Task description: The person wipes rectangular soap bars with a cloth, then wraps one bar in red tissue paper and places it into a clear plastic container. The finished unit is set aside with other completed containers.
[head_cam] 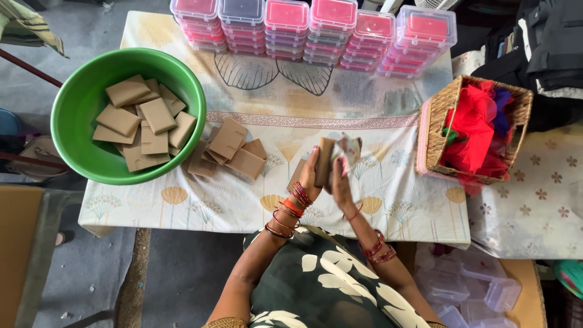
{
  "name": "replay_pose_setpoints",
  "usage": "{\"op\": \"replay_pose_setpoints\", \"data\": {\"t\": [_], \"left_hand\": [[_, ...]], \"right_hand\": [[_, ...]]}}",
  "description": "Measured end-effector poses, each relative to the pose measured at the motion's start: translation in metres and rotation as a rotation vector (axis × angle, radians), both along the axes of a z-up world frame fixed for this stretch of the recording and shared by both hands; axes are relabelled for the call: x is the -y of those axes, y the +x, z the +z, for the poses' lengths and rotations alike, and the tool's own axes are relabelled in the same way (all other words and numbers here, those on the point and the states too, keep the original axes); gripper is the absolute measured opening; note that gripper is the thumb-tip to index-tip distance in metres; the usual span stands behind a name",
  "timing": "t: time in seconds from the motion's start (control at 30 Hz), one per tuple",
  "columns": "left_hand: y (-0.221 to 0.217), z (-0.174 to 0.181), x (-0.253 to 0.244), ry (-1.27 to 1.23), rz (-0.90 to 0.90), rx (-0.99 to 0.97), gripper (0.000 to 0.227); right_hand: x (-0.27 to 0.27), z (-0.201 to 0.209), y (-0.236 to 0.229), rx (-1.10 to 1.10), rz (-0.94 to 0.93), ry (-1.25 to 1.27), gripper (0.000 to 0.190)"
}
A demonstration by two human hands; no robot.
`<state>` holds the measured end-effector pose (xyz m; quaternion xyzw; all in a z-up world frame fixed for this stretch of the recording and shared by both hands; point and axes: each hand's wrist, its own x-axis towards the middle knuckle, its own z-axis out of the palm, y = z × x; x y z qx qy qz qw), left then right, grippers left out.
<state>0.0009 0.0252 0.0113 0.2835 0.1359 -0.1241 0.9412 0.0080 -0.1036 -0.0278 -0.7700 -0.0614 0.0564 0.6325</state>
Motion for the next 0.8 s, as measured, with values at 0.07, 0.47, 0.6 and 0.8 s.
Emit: {"op": "replay_pose_setpoints", "data": {"t": [0.07,0.47,0.6,0.8], "left_hand": [[0.005,-0.015,0.000,-0.062,0.056,-0.109,0.065],[-0.012,-0.031,0.018,0.194,-0.041,0.245,0.063],[0.003,-0.001,0.010,0.256,-0.018,0.192,0.069],[0.018,0.005,-0.014,0.232,0.075,0.150,0.072]], "right_hand": [[-0.009,-0.005,-0.030,-0.375,0.071,-0.002,0.063],[-0.011,-0.036,0.043,-0.220,-0.046,0.094,0.059],[-0.013,-0.045,0.021,-0.166,-0.117,0.003,0.059],[-0.046,0.049,-0.054,0.093,0.127,0.060,0.058]]}}
